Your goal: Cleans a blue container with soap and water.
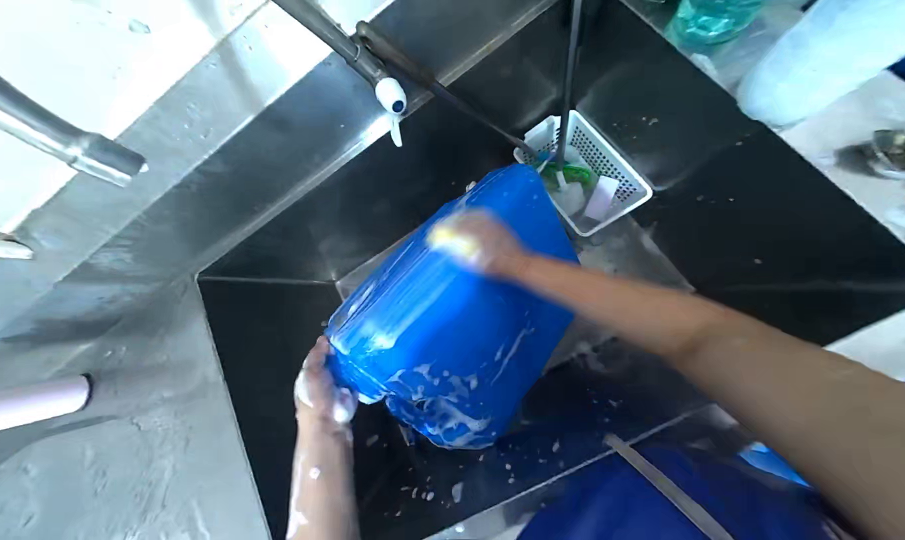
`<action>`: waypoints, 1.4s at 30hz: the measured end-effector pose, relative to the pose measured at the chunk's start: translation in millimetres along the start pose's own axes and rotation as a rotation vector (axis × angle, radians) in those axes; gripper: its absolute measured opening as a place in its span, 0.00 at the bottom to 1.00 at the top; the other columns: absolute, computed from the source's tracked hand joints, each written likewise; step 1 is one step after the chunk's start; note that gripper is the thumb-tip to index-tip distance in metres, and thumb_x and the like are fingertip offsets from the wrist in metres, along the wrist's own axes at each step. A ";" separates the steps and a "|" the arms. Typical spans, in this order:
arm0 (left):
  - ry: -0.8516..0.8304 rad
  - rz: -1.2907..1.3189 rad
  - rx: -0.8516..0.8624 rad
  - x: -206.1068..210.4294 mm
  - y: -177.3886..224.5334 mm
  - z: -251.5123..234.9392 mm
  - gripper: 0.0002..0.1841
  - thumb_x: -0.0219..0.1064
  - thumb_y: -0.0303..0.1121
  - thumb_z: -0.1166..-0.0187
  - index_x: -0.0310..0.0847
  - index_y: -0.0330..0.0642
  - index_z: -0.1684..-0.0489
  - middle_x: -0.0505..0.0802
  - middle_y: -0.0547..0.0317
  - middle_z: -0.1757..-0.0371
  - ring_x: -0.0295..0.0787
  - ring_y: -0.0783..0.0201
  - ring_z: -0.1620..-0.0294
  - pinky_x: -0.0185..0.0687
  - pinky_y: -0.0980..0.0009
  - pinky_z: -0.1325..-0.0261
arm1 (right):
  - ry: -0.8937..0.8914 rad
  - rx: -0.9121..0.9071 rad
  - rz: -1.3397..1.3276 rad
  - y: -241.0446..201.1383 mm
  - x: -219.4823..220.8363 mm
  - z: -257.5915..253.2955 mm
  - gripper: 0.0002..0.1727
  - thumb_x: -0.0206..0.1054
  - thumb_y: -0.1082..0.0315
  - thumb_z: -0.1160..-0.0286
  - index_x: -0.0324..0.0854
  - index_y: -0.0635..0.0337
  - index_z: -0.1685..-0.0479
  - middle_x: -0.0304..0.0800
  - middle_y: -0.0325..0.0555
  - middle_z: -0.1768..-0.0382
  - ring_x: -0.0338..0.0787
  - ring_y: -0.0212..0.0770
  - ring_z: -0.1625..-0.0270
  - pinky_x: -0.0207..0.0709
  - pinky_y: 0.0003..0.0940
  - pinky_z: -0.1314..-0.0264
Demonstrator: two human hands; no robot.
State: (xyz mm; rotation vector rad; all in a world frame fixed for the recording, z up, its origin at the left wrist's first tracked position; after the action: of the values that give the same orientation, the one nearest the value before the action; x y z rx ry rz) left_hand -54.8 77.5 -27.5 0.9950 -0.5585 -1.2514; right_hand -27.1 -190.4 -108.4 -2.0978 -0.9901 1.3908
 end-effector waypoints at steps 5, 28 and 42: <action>0.141 0.001 0.030 1.2 -9.4 -29.9 0.15 0.41 0.37 0.06 0.74 0.42 0.47 0.89 0.64 0.66 0.90 0.72 0.67 0.89 0.71 0.63 | -0.119 0.496 -0.013 57.8 35.4 21.2 0.26 0.57 0.57 0.15 0.79 0.63 0.26 0.79 0.63 0.23 0.72 0.64 0.16 0.60 0.71 0.18; -0.345 -0.621 0.419 -70.1 -128.4 10.7 0.47 0.56 0.64 0.17 0.74 0.09 0.43 0.93 0.53 0.50 0.83 0.90 0.43 0.76 0.85 0.32 | -0.617 0.744 0.074 184.9 105.2 -19.0 0.24 0.58 0.65 0.12 0.74 0.65 0.21 0.75 0.68 0.21 0.72 0.71 0.18 0.60 0.75 0.20; -0.348 -0.303 0.396 -68.9 -161.4 -12.3 0.33 0.69 0.67 0.29 0.81 0.41 0.52 0.93 0.86 0.60 0.87 0.93 0.51 0.82 0.86 0.41 | -0.405 0.919 -0.191 254.9 49.5 69.7 0.25 0.48 0.60 0.05 0.79 0.75 0.31 0.79 0.73 0.27 0.75 0.69 0.20 0.61 0.67 0.16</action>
State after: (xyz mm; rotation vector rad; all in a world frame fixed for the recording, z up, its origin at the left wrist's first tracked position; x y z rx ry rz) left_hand -146.3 146.8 -160.7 1.2298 -0.9803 -1.6392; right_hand 3.5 -320.8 -341.6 -1.0528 -0.4888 1.7466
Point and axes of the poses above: each hand's wrist, its own z-axis away from the middle knuckle, its own x-axis out of the palm, y = z × x, the point moved 4 cm from there along -z, towards the middle knuckle
